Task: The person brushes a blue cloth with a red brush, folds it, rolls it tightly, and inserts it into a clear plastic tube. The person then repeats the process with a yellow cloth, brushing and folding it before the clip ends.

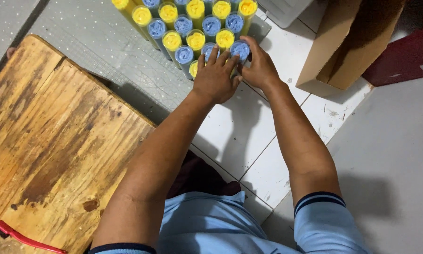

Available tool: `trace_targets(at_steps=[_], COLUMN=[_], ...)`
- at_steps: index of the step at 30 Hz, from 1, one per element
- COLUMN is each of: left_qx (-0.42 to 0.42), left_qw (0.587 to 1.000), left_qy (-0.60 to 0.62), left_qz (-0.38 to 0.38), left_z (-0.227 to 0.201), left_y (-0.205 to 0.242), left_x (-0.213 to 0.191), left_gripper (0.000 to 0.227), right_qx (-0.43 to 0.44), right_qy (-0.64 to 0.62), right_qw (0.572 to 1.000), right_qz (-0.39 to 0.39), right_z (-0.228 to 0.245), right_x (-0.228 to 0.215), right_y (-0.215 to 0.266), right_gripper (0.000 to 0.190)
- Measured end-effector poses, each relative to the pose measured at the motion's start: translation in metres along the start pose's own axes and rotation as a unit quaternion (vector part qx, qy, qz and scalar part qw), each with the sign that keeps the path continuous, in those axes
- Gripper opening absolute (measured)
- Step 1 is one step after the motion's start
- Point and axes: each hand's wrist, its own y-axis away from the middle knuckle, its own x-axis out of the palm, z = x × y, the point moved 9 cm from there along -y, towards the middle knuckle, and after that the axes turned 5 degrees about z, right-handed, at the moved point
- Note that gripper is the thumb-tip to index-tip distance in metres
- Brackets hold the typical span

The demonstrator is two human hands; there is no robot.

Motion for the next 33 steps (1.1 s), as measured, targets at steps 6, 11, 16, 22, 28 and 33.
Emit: trace_targets(at_steps=[6, 11, 16, 22, 28, 33], left_qx=[-0.009, -0.002, -0.002, -0.001, 0.004, 0.012], left_qw=[0.999, 1.000, 0.999, 0.999, 0.999, 0.997], left_qy=[-0.001, -0.011, -0.035, -0.036, -0.043, -0.048], left_qz=[0.035, 0.002, 0.011, 0.024, 0.032, 0.052], left_z=[0.003, 0.006, 0.006, 0.006, 0.002, 0.000], left_y=[0.000, 0.000, -0.003, -0.003, -0.005, -0.006], left_x=[0.009, 0.011, 0.017, 0.020, 0.013, 0.008], left_gripper=[0.062, 0.062, 0.066, 0.065, 0.066, 0.066], right_qx=[0.052, 0.046, 0.043, -0.031, -0.118, -0.081], right_qy=[-0.019, -0.008, 0.007, 0.074, 0.123, 0.143], right_qw=[0.997, 0.998, 0.998, 0.997, 0.982, 0.985], right_qz=[0.049, 0.039, 0.052, -0.012, -0.084, -0.048], right_z=[-0.006, -0.008, -0.014, -0.006, 0.013, 0.008], right_x=[0.010, 0.009, 0.013, 0.004, -0.010, -0.009], right_y=[0.000, -0.002, -0.005, 0.003, 0.012, 0.008], right_gripper=[0.078, 0.081, 0.088, 0.087, 0.052, 0.048])
